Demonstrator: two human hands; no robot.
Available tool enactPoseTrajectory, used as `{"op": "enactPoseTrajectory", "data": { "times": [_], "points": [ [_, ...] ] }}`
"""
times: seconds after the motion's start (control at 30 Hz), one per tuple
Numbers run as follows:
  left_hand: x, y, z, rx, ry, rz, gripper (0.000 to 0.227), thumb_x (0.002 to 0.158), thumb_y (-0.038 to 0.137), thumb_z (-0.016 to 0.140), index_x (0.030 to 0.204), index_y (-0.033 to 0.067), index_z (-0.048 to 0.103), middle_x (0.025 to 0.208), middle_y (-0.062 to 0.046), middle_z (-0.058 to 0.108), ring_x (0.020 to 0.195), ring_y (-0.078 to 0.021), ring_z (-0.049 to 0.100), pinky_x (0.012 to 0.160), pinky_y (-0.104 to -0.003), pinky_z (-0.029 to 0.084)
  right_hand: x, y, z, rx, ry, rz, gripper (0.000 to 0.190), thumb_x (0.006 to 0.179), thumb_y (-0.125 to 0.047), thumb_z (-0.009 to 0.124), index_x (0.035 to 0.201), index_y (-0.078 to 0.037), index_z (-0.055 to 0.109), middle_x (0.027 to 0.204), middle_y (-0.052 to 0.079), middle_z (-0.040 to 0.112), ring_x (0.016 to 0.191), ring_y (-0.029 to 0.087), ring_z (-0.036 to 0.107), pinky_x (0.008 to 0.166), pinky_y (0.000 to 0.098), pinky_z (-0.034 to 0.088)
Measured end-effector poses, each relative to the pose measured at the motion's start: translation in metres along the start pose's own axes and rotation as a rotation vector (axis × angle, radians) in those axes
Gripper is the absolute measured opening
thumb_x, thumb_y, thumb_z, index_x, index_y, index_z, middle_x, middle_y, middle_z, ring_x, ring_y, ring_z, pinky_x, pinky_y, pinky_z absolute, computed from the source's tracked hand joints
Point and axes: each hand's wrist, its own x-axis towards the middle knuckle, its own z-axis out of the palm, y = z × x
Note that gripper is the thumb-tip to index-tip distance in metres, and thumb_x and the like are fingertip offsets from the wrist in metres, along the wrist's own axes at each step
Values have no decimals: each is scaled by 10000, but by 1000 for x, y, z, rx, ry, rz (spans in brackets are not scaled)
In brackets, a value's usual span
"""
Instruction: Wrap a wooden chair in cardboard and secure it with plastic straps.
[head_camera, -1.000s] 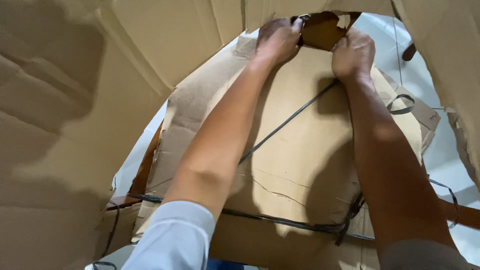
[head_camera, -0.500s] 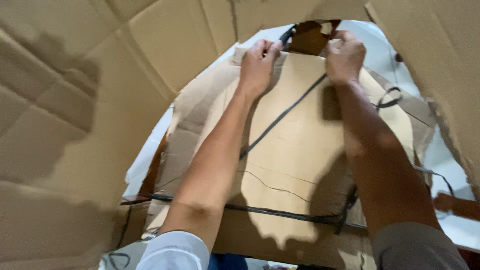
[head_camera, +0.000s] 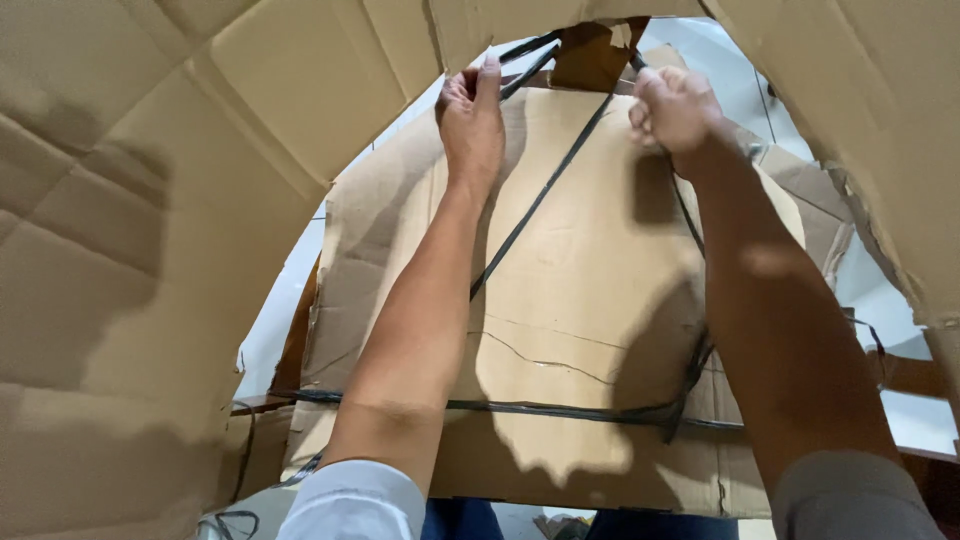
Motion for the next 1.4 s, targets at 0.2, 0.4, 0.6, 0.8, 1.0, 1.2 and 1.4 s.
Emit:
{"op": "enactPoseTrajectory", "data": {
  "times": [0.2,0.4,0.6,0.8,1.0,1.2,1.4],
  "points": [
    [2,-7,-1,-1,67,48,321,961,363,606,819,76,582,741,1,555,686,-94,503,682,-244,489,20,16,11,674,143,-105,193,1103,-271,581,987,-133,647,703,-73,520,503,9,438,419,162,377],
    [0,-2,-3,-6,169,88,316,910,318,649,847,13,594,763,-47,634,675,-143,557,705,-284,523,11,4,24,571,-36,-380,561,1006,-10,585,1522,51,376,951,57,583,711,73,569,555,154,498],
    [11,-33,-5,108,175,84,236,971,192,553,854,15,655,714,-56,625,640,-173,536,673,-330,497,-71,6,59,-478,578,-704,679,918,40,727,1470,-2,334,1371,265,530,1101,373,648,854,417,632],
    [-2,-17,-2,366,219,173,441,1012,363,432,909,0,662,781,-129,715,665,-272,599,715,-379,514,-122,10,88,-681,424,-855,576,988,-141,527,1544,-58,398,1538,248,472,1458,462,397,1229,540,288],
    [-71,31,-1,457,206,112,487,1040,413,469,999,-18,692,953,-295,709,1027,-488,669,858,-606,491,-100,20,88,-775,328,-548,571,1036,-368,499,1577,-198,432,1594,102,409,1469,429,364,1149,641,352],
    [-124,58,-34,-100,285,-208,374,1046,349,526,732,155,465,512,73,394,401,-48,397,396,-189,326,-88,15,88,-814,261,-358,623,1056,-498,405,1601,-197,374,1665,44,331,1528,374,271,1205,610,254],
    [-183,86,-66,-12,337,-251,346,1040,309,580,733,176,491,480,47,458,367,-39,423,378,-168,271,-90,12,92,-852,414,-470,555,1045,-328,498,1574,-174,430,1590,109,386,1424,401,398,1106,591,350]
  ]
}}
